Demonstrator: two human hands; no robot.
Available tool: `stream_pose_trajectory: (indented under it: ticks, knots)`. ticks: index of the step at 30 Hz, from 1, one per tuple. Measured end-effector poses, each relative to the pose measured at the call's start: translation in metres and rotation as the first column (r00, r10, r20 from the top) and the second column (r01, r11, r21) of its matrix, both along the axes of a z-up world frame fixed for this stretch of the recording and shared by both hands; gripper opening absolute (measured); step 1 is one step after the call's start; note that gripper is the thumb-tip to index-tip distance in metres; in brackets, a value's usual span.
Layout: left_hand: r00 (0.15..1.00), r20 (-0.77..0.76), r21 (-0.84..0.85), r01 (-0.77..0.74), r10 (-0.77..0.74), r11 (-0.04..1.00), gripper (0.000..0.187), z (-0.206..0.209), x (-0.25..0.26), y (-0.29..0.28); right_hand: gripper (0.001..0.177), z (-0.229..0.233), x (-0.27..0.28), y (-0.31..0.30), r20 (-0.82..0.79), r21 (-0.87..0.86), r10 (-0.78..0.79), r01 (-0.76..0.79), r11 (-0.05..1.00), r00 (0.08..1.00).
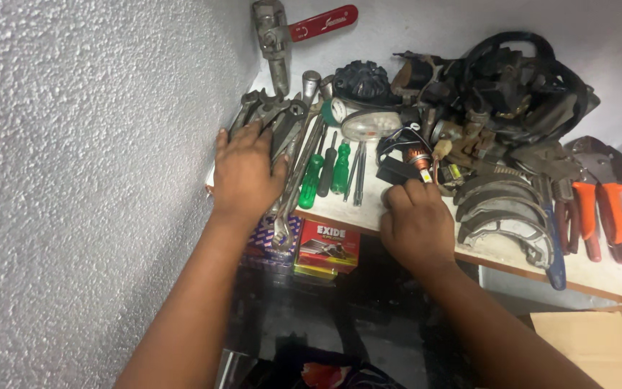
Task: The person organizes a shelf by moving various tools, a headlight assembly, and bottles of liquid, placing them into groups.
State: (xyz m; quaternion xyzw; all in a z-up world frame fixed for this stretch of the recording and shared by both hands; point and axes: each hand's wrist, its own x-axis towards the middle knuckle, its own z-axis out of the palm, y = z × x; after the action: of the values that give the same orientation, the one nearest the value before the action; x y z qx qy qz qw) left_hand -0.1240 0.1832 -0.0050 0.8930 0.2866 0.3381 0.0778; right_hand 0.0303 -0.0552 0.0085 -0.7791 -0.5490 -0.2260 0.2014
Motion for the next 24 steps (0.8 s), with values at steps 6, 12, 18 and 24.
stream_pose_trajectory:
  ticks: [6,12,18,24]
  knots:
    - [0.998,-0.067,0.001,0.008,-0.008,1.000,0.055,0.003,0.000,-0.003,0.013,-0.001,0.000,0.000,-0.007,-0.005,-0.009,0.009,1.000,1.000]
    - [0.986,-0.155,-0.037,-0.074,0.067,0.997,0.059,0.013,0.002,-0.014,0.012,-0.001,0.000,0.001,-0.015,-0.018,-0.018,0.017,1.000,1.000]
    - [0.976,-0.098,0.060,-0.187,0.192,0.981,0.073,0.019,-0.004,-0.027,0.012,-0.001,0.001,0.000,-0.012,-0.027,-0.014,0.013,1.000,1.000]
    - [0.968,-0.064,-0.021,-0.246,0.244,0.969,0.069,0.005,-0.012,-0.039,0.013,-0.001,0.001,0.000,-0.017,-0.023,-0.016,0.016,1.000,1.000]
